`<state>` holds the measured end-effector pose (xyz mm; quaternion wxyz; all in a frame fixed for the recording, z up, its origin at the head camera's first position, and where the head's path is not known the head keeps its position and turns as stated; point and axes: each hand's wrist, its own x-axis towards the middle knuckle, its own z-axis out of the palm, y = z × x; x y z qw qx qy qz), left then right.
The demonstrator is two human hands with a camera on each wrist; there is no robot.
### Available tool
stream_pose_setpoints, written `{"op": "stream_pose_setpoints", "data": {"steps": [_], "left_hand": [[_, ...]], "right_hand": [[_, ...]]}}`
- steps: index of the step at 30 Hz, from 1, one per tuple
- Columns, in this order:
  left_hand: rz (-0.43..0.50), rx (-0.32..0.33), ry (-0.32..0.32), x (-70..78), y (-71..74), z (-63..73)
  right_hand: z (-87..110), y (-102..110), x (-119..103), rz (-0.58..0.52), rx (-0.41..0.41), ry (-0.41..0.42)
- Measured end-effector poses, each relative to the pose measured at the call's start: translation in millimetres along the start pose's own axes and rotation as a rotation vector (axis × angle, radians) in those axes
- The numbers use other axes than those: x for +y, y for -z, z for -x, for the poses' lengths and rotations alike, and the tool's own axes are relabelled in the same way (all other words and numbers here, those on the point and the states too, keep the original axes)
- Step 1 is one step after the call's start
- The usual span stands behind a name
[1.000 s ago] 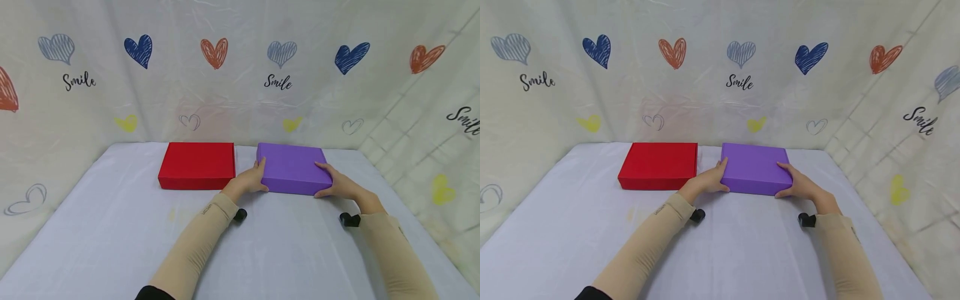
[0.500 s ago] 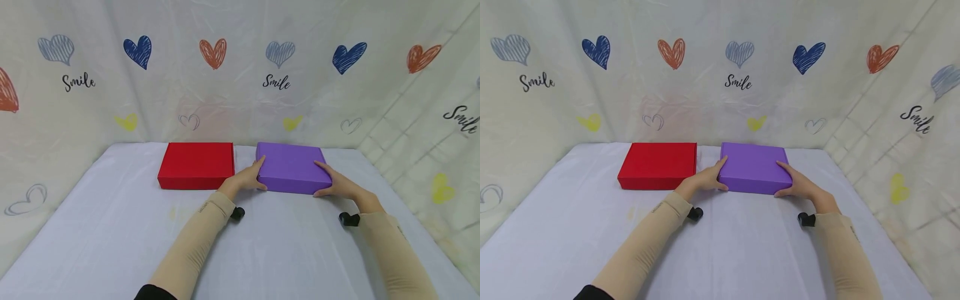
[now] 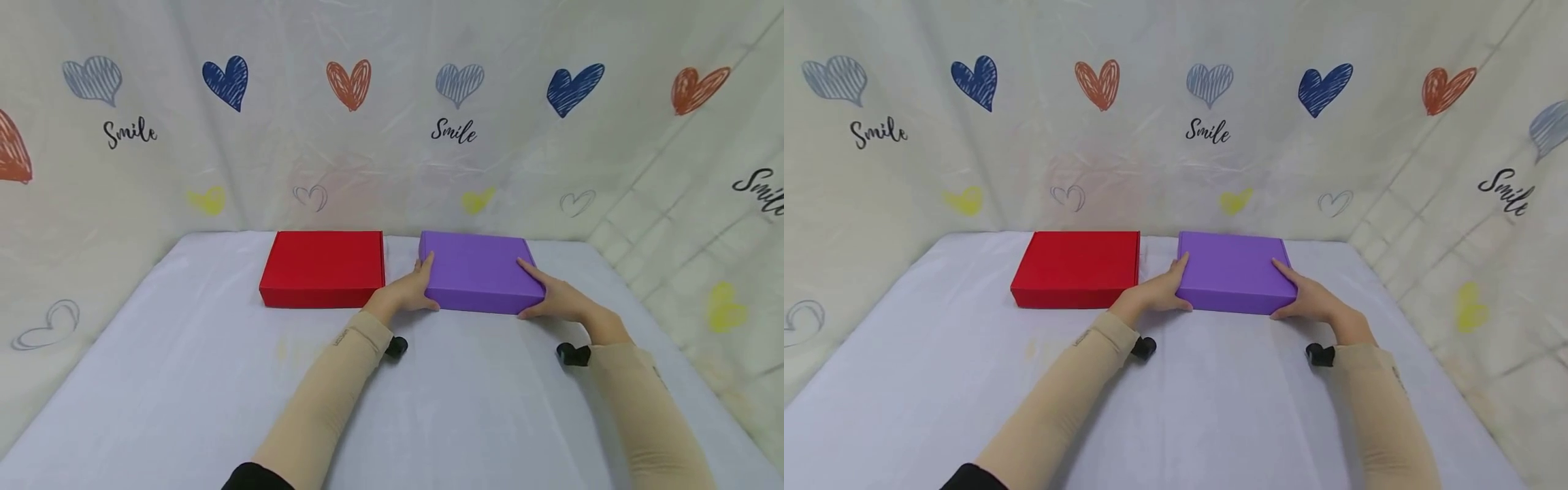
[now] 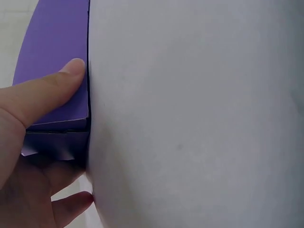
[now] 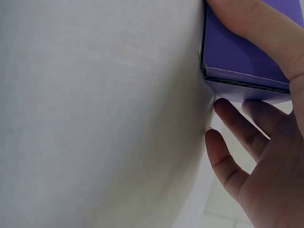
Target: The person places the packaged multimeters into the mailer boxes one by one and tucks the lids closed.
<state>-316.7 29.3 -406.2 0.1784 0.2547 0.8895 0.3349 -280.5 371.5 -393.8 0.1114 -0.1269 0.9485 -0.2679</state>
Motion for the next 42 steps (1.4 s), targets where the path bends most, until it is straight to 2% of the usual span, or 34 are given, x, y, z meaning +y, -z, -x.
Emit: {"op": "stream_pose_setpoints", "data": {"steps": [5, 11, 18, 20, 27, 35, 42], "left_hand": [[-0.063, 0.011, 0.010, 3.5, -1.9, -0.7], [-0.080, 0.001, 0.033, 6.7, -2.7, -1.2], [-0.134, -0.029, 0.022, 6.0, -0.9, -3.4], [-0.125, -0.036, 0.018, 4.5, -1.0, -3.5], [-0.008, -0.026, 0.014, -4.6, -0.6, -3.6], [0.004, 0.008, 0.016, -3.6, 6.8, -1.2], [-0.024, 0.017, 0.008, -3.0, 9.9, -3.2]], "right_hand": [[1.0, 2.0, -2.8, 0.020, 0.023, -0.013], [1.1, 1.5, -2.5, 0.010, 0.034, -0.032], [3.2, 2.0, 1.1, -0.040, -0.011, -0.039], [4.0, 2.7, 1.5, -0.060, -0.027, -0.037], [5.4, 6.3, -0.6, -0.134, -0.035, -0.039], [6.0, 11.4, -2.9, -0.152, -0.011, -0.021], [7.7, 10.5, -0.9, -0.110, 0.005, -0.035]]}}
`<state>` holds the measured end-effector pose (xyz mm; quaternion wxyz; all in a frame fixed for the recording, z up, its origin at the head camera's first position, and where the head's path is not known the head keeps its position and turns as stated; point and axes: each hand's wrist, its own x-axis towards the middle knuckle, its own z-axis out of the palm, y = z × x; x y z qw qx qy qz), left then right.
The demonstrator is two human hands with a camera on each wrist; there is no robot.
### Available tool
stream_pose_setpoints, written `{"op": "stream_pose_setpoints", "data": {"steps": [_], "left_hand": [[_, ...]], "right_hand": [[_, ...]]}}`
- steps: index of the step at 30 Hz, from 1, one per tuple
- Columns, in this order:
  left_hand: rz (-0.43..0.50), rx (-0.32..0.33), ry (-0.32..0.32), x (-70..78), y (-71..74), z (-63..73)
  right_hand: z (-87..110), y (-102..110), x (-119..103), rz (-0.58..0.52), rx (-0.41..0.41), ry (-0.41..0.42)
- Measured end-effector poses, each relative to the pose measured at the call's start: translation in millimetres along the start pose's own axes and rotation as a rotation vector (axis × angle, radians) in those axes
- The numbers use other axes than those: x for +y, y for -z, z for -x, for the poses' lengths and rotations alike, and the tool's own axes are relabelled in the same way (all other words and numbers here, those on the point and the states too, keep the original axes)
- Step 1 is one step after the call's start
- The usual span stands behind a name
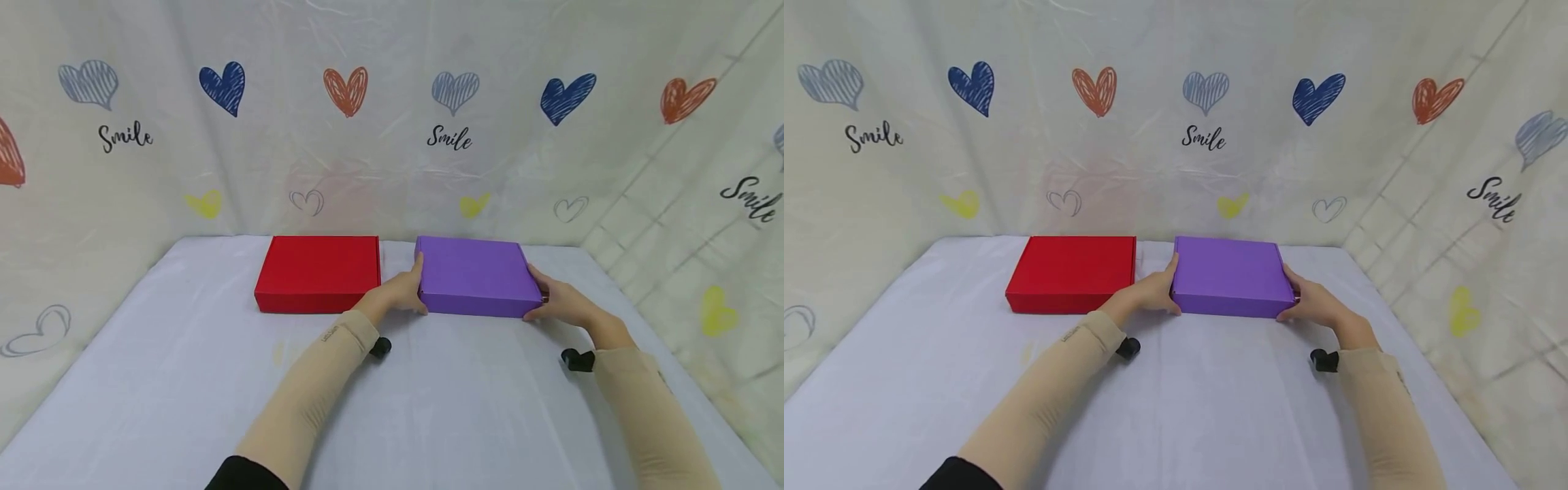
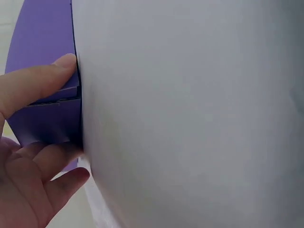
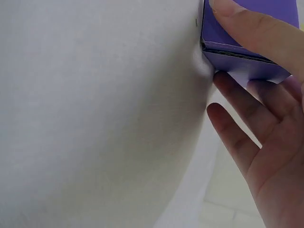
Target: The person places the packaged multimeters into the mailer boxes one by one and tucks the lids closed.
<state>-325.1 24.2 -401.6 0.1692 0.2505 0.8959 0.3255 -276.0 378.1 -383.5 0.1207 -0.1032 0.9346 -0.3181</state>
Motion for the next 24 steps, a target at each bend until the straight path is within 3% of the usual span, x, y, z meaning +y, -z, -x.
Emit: {"op": "stream_pose_setpoints", "data": {"steps": [16, 20, 24], "left_hand": [[-0.125, 0.033, -0.020, 7.0, 0.5, 5.1], [-0.123, 0.032, -0.020, 7.1, 0.0, 4.6], [-0.086, 0.033, -0.007, 6.3, -1.9, 4.3]], "right_hand": [[-1.3, 1.9, -3.3, 0.061, 0.036, 0.007], [0.8, 3.9, -3.8, 0.052, 0.013, 0.021], [3.2, 6.0, -4.0, -0.037, -0.058, 0.034]]}}
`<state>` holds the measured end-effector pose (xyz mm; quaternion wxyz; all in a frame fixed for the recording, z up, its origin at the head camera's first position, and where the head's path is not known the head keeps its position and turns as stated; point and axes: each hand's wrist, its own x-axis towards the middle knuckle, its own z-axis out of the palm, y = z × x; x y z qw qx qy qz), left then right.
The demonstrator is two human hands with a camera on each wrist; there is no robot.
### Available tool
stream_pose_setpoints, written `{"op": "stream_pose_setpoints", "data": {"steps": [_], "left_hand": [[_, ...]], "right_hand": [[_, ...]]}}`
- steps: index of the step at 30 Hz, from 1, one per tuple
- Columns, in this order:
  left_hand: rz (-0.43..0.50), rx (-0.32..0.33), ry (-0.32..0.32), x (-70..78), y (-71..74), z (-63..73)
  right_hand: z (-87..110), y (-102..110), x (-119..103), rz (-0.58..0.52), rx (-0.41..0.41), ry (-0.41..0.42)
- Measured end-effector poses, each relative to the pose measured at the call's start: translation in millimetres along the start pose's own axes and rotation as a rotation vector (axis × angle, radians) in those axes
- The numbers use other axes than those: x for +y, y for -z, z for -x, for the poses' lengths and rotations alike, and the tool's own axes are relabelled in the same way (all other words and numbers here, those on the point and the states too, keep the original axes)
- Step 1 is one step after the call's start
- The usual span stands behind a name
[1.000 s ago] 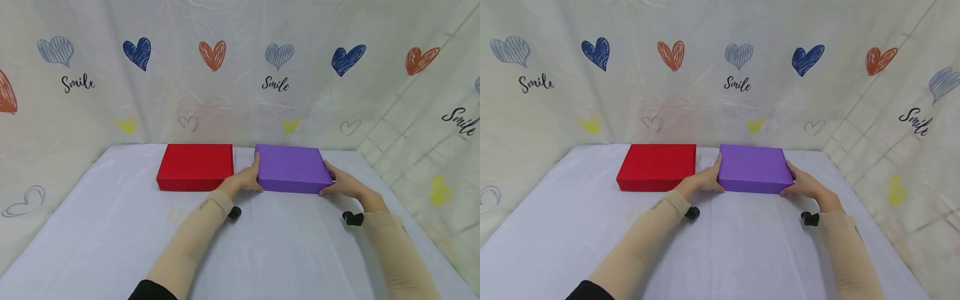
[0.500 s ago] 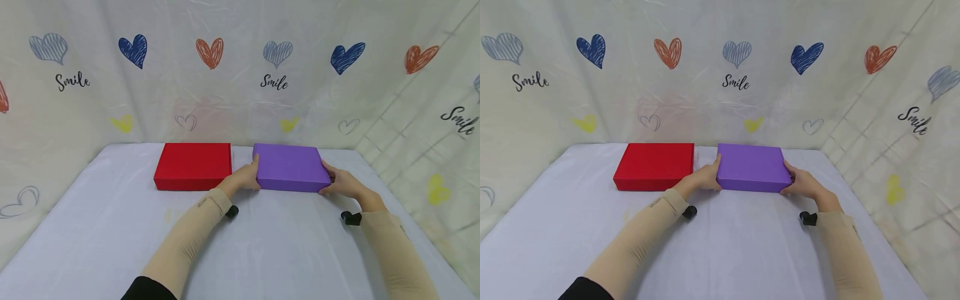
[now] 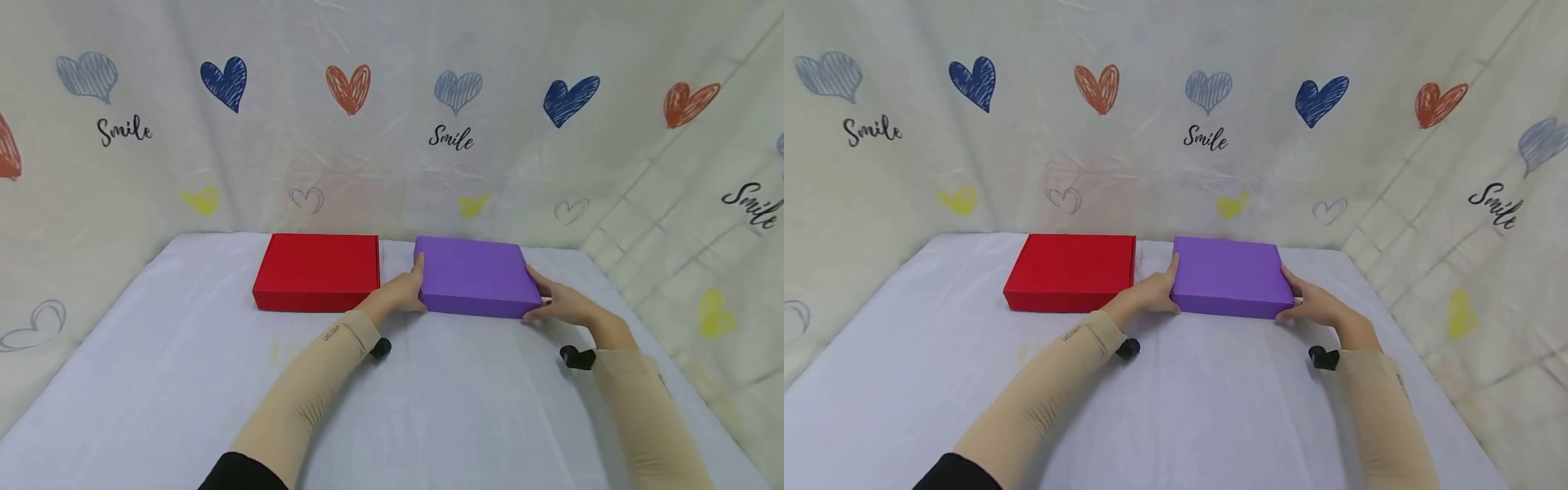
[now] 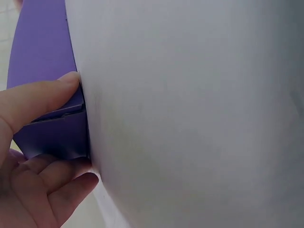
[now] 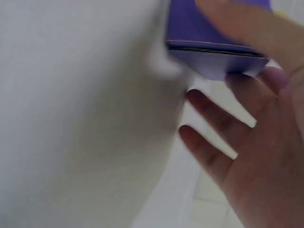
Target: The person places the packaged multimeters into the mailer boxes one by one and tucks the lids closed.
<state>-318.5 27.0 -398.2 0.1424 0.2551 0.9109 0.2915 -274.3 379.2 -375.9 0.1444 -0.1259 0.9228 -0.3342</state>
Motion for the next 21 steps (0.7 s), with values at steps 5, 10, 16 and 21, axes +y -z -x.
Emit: {"op": "stream_pose_setpoints", "data": {"steps": [5, 10, 16, 21], "left_hand": [[0.134, 0.024, 0.039, -0.3, -4.2, -0.2], [0.356, 0.082, 0.066, 0.2, -6.1, -0.7], [0.504, 0.152, 0.089, 3.3, -8.8, 2.8], [0.611, 0.220, 0.133, 5.4, -13.7, 9.7]], "right_hand": [[-0.1, -1.4, 0.2, -0.068, 0.014, -0.054], [1.9, -1.5, -0.1, -0.175, 0.087, -0.063], [1.7, 0.5, 5.1, -0.308, 0.113, -0.059], [-1.2, -7.0, 11.6, -0.443, 0.099, -0.043]]}}
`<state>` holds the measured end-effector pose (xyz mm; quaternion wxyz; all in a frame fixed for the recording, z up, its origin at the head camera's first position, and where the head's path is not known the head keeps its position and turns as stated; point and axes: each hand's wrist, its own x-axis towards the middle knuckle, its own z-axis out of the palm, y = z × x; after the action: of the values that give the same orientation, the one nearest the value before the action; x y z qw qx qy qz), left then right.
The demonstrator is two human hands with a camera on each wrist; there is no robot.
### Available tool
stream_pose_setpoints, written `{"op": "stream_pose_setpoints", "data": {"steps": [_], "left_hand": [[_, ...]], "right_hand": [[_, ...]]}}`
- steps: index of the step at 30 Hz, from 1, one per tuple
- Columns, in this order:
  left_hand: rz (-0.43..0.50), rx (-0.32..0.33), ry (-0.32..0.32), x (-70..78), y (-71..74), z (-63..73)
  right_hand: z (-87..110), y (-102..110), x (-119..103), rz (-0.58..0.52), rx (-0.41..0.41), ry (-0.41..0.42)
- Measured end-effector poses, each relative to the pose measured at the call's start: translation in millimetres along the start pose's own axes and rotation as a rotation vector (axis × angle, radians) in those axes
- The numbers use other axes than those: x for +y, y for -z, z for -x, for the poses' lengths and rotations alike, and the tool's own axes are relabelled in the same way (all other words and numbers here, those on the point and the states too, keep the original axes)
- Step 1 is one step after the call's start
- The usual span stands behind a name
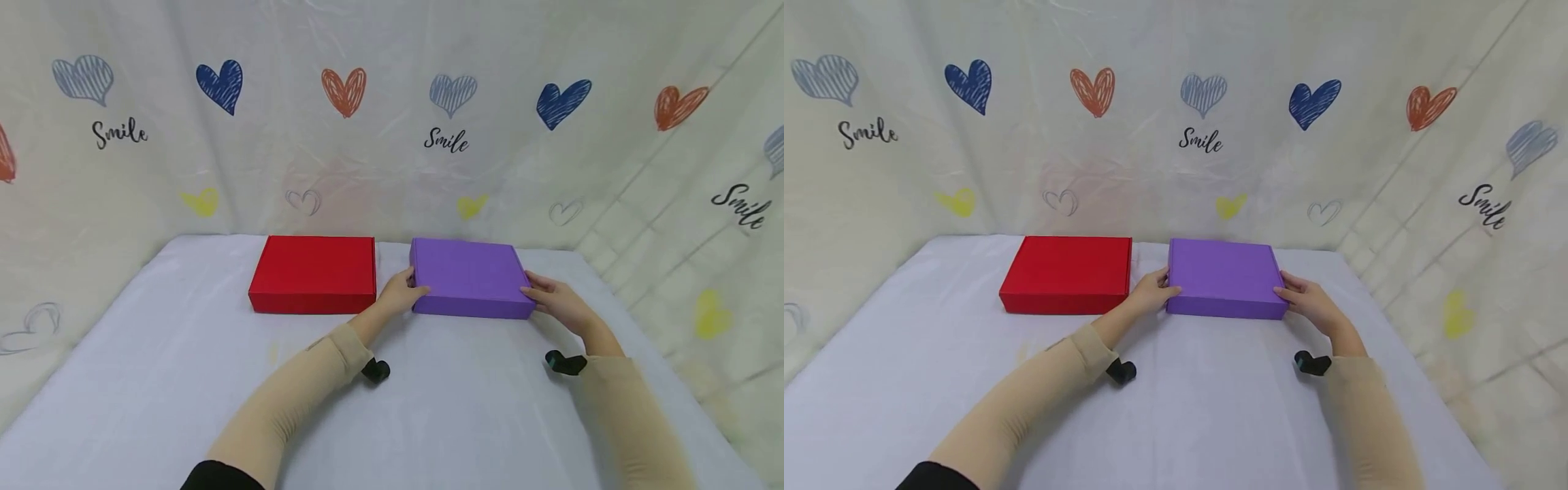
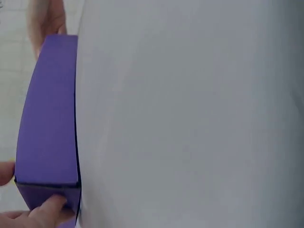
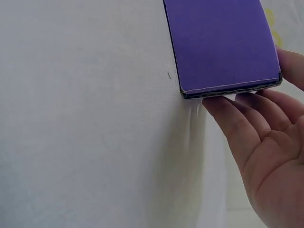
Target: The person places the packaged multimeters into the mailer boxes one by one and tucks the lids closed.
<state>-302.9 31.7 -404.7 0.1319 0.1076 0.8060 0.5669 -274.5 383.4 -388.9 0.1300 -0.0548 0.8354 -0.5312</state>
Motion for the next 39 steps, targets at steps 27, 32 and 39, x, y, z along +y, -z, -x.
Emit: {"op": "stream_pose_setpoints", "data": {"steps": [27, 32, 39], "left_hand": [[0.624, 0.286, 0.075, -8.3, -11.8, 29.7], [0.618, 0.326, 0.087, -9.8, -10.6, 31.2], [0.578, 0.319, 0.135, -8.0, -7.8, 39.0]], "right_hand": [[-17.7, -24.4, -8.7, -0.026, -0.004, 0.028], [-18.0, -30.4, -13.5, -0.012, -0.001, 0.026], [-24.3, -33.1, -15.0, 0.007, -0.019, 0.037]]}}
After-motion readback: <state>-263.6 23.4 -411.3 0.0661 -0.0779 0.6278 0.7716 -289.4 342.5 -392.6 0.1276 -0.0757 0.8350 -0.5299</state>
